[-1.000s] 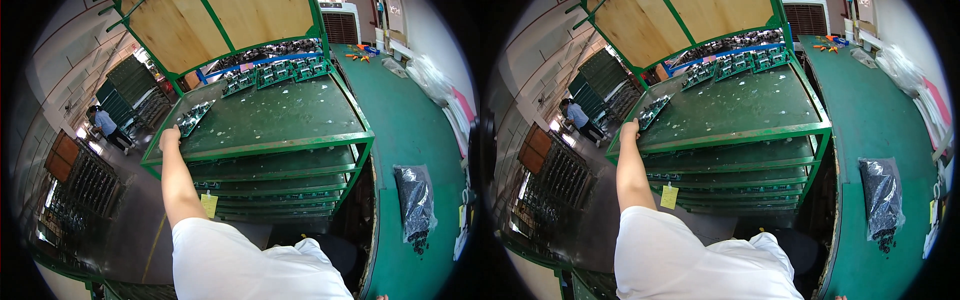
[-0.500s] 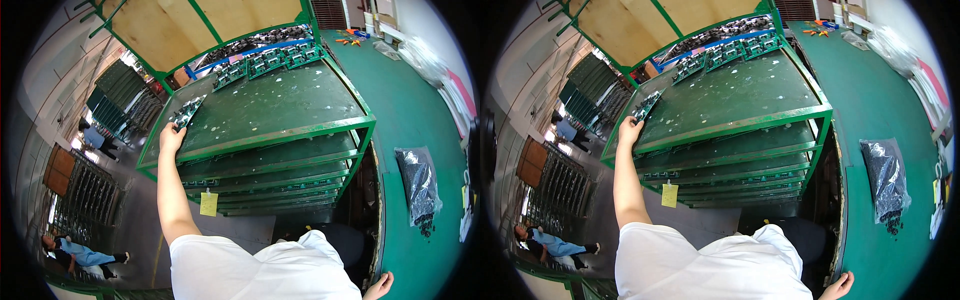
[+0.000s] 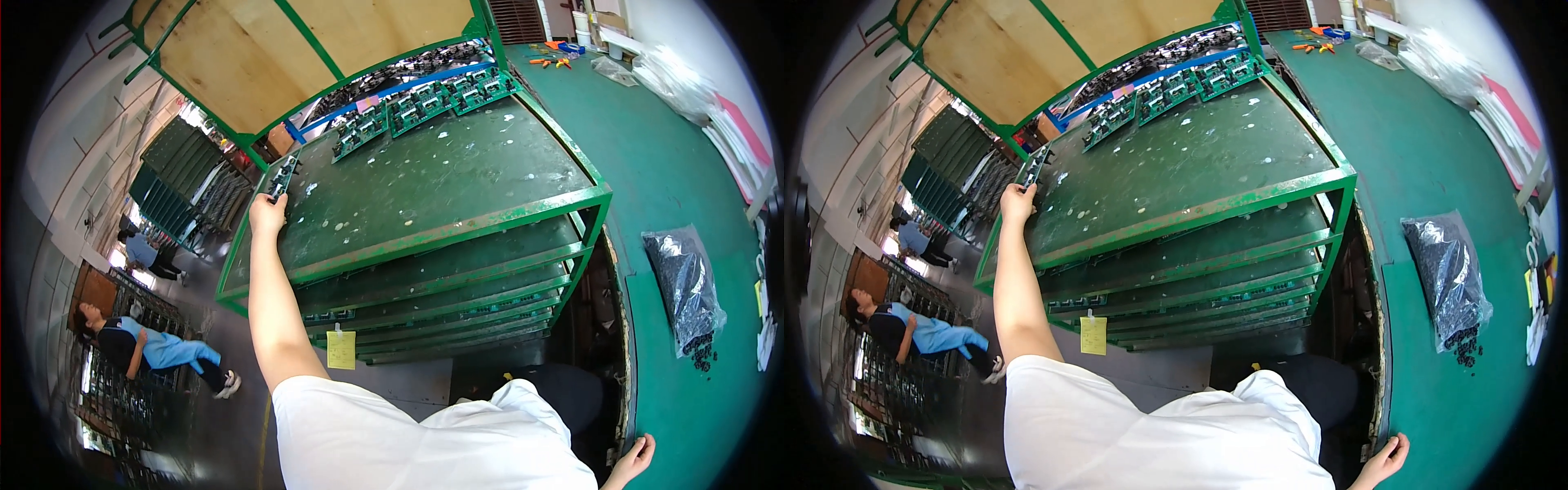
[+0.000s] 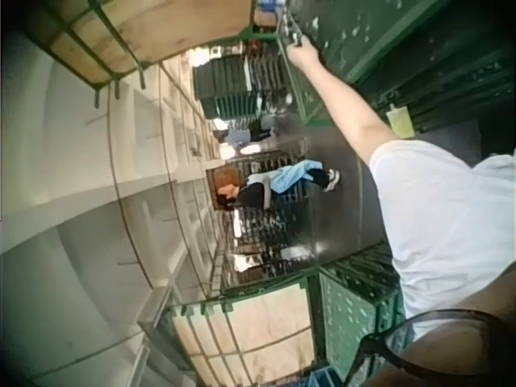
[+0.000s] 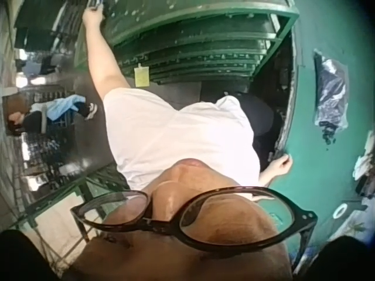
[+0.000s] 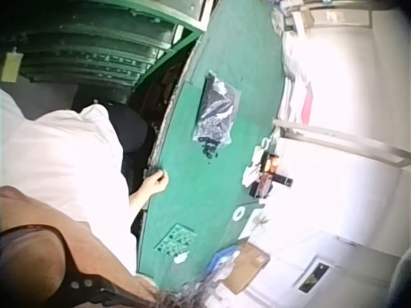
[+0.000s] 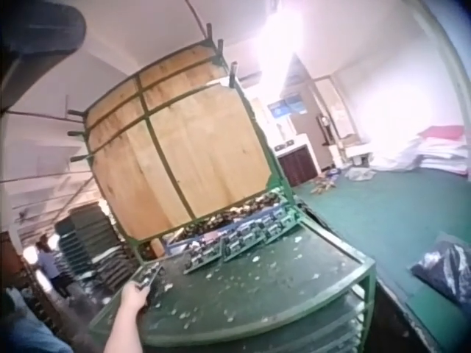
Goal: The person assembles circuit boards by hand, placing small electronic components onto each board, then organizing the finished circuit boards into a rack.
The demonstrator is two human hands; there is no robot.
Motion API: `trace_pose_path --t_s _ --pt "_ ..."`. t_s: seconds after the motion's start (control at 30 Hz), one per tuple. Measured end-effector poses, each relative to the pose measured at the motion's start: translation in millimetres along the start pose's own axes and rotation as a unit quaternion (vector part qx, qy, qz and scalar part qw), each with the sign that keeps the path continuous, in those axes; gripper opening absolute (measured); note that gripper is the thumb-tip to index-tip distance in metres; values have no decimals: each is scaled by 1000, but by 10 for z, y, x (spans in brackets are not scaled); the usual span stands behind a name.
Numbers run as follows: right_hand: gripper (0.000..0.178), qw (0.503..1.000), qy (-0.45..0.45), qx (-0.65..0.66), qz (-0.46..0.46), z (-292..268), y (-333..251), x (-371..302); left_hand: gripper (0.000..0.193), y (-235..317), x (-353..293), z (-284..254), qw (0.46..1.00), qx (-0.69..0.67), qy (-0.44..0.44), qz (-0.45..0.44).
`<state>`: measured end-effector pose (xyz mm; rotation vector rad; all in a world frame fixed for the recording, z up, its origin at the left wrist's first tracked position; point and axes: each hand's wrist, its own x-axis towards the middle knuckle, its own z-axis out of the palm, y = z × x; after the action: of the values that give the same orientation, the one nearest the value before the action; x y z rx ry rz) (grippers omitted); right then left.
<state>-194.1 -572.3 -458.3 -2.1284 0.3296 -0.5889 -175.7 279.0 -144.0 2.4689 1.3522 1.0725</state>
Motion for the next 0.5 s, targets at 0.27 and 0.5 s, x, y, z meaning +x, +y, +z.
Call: trace_pose_path --t_s 0.27,0.5 --pt "17 999 -10 -40 -28 41 -8 -15 41 -118 720 459 995 95 29 7" --pt "13 983 21 -130 -130 68 -662 44 43 352 887 755 992 121 -20 -23"
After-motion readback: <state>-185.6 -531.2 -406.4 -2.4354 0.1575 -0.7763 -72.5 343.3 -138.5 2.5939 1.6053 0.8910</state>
